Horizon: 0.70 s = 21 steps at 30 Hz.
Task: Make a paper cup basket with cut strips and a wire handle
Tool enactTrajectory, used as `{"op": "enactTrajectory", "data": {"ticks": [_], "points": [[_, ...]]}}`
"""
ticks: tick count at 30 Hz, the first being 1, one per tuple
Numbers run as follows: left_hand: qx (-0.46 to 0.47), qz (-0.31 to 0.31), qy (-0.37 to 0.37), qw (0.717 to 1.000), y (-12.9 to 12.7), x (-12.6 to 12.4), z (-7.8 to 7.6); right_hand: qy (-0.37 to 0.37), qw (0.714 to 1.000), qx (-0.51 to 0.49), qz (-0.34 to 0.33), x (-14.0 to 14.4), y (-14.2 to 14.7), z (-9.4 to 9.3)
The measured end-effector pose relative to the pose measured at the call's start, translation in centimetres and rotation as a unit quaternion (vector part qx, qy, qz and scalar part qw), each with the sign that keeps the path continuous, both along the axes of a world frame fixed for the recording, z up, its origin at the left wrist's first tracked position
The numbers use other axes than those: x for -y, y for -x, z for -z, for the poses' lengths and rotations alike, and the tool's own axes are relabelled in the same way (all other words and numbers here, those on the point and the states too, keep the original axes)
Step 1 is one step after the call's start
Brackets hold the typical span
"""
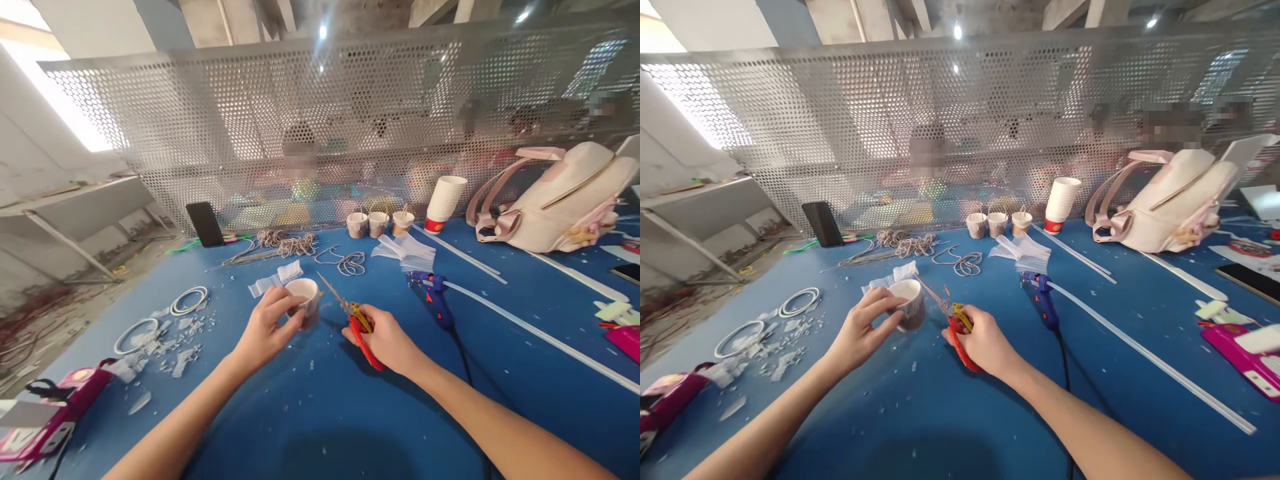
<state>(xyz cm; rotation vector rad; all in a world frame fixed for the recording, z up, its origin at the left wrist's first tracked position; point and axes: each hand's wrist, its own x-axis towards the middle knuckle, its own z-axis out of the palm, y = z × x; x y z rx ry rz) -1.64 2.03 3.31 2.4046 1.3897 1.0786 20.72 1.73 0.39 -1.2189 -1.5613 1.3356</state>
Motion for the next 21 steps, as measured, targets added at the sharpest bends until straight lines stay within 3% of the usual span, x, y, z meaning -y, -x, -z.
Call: {"op": "enactTrajectory", "data": {"ticks": [2, 5, 9, 13, 16, 21], "points": [[-0.076, 0.028, -0.041, 0.996, 0.4, -0.7, 0.7, -0.016, 1.000, 0.005, 0.005, -0.2, -0.2, 0.2], [-0.131, 0.075, -0.041, 0.988, 0.9, -1.3, 1.4, -0.023, 1.000, -0.002, 0.018, -0.6, -0.5, 0.7], [-0.114, -0.007, -0.091, 0.989, 1.2, -1.1, 0.6, -0.011, 1.000, 0.000, 0.029, -0.9, -0.8, 0.8], [-0.252, 0.024, -0.090, 0.963, 1.4, -1.0, -0.1, -0.011, 0.999, 0.008, 0.039, -1.1, -1.0, 0.8], [-0.273, -0.020, -0.129, 0.953, 1.8, -1.4, 0.2, -0.021, 0.999, 0.014, 0.038, -1.3, -1.1, 1.1], [-0.301, -0.001, -0.069, 0.951, 2.3, -1.8, 0.5, -0.032, 0.998, 0.035, 0.036, -1.4, -1.1, 1.2]]}}
